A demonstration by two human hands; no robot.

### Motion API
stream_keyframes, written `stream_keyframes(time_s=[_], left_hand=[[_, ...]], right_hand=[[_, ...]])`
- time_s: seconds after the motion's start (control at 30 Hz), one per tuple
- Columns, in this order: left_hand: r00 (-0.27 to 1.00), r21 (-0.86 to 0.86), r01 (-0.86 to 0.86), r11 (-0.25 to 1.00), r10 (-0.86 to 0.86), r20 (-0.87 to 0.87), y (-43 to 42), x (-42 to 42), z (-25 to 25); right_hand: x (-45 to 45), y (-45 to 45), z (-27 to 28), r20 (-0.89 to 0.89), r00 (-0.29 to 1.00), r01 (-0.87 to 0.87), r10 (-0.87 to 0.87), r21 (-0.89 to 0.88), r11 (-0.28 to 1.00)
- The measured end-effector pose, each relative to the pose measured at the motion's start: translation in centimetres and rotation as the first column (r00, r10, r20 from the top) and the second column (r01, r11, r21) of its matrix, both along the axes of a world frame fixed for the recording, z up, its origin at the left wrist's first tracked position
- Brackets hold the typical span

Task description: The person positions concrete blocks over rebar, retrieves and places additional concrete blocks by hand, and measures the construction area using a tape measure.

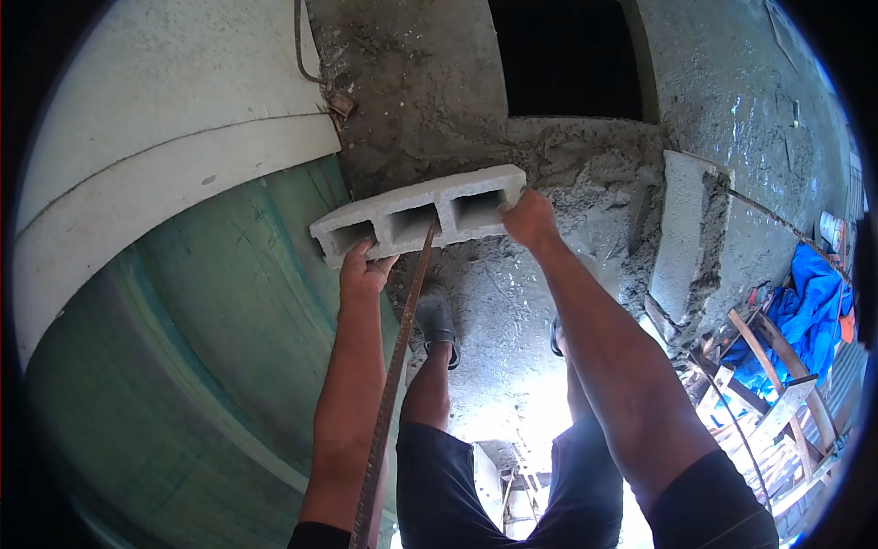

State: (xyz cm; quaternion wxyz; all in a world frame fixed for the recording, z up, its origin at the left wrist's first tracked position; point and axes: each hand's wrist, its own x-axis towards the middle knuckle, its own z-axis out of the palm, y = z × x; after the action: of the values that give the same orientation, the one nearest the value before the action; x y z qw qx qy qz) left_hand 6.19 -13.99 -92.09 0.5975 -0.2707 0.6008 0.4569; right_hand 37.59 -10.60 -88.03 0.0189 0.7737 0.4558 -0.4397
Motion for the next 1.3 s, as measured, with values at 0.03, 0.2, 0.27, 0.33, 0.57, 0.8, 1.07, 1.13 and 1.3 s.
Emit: stream_keyframes(time_s=[0.03, 0.2, 0.27, 0.33, 0.57, 0.8, 1.07, 1.13, 1.3], left_hand=[[1.0, 0.005, 0.019, 1.0, -0.019, -0.009, -0.1, 0.0, 0.1], [0.999, 0.046, 0.04, 0.998, -0.039, -0.026, -0.4, 0.1, -0.2], [0.996, 0.05, 0.085, 0.995, -0.083, -0.035, -0.4, 0.0, -0.3], [0.996, 0.063, 0.086, 0.994, -0.084, -0.036, -0.4, -0.2, -0.7], [0.993, 0.031, 0.114, 0.993, -0.114, -0.013, -0.2, 0.5, 2.4], [0.871, -0.152, 0.407, 0.901, -0.433, -0.232, -5.8, -0.7, 6.3], [-0.834, -0.851, 0.524, 0.033, -0.184, -0.521, 0.8, -1.7, 9.8], [-0.888, -0.895, 0.437, -0.089, -0.202, -0.413, 2.6, -0.3, 12.0], [-0.934, -0.88, 0.336, -0.335, -0.236, -0.266, 3.8, 1.3, 10.5]], right_hand=[[0.1, -0.2, 0.1, 0.004, 1.0, 0.013, -0.013, 0.013, 1.0], [0.3, -0.9, 0.1, 0.003, 0.999, 0.037, -0.037, 0.052, 0.998], [0.2, -0.8, 0.0, -0.012, 1.0, 0.011, -0.011, 0.028, 1.0], [0.1, -0.7, -0.2, -0.008, 1.0, 0.024, -0.024, 0.036, 0.999], [0.4, -0.2, 1.7, -0.075, 0.992, 0.099, -0.102, -0.041, 0.994], [7.6, -8.0, 5.1, -0.027, 0.995, 0.092, -0.093, -0.023, 0.995], [8.4, -8.2, 8.5, -0.18, 0.966, 0.188, -0.187, -0.014, 0.982], [7.9, -8.6, 8.2, -0.163, 0.984, 0.06, -0.078, -0.114, 0.992], [4.3, -6.2, 5.5, -0.173, 0.985, 0.0, -0.004, -0.025, 1.0]])
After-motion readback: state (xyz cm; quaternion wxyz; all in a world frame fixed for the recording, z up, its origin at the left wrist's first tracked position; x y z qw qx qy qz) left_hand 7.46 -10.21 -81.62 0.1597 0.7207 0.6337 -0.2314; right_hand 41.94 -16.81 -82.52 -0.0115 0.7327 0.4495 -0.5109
